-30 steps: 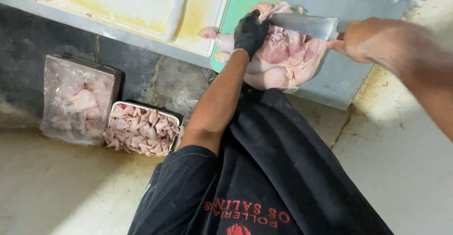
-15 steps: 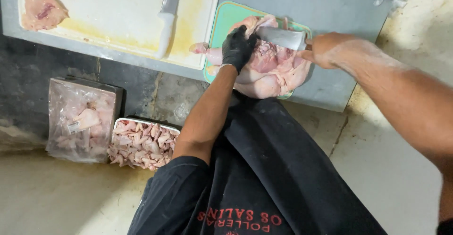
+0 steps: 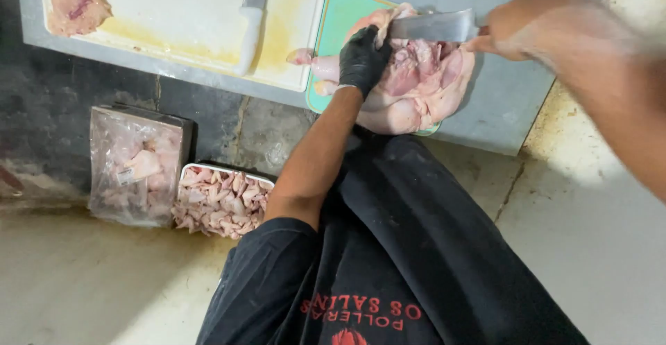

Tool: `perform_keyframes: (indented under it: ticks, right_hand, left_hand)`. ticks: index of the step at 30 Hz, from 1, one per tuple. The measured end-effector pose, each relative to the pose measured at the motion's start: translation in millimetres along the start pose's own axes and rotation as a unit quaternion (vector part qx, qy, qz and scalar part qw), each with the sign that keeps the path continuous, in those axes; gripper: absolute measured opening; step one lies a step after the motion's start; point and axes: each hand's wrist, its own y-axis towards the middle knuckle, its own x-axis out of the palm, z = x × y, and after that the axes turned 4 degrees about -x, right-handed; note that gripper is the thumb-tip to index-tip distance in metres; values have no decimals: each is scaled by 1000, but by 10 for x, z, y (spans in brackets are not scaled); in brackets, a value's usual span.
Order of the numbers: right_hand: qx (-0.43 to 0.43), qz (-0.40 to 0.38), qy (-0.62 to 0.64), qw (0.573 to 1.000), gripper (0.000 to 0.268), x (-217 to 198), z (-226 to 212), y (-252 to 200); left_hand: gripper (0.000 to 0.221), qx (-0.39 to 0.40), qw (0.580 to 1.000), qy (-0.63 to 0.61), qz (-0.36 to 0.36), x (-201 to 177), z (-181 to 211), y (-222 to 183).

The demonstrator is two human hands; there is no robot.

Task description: A worker professionally deboning a whole chicken using a knife at a fast pace.

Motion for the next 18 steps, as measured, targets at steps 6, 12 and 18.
perform_keyframes:
  ticks: [6, 12, 18]
  right_hand:
    - [-18, -3, -15, 1000, 71, -58, 299, 70]
    - [20, -11, 49, 999, 64, -189, 131, -418]
    - [10, 170, 91, 981, 82, 416, 1061, -719]
  left_hand:
    - [43, -34, 999, 20, -33, -66, 263, 159]
    - [62, -98, 988, 53, -107, -361, 190, 273]
    - [63, -130, 989, -11, -74, -379, 104, 519]
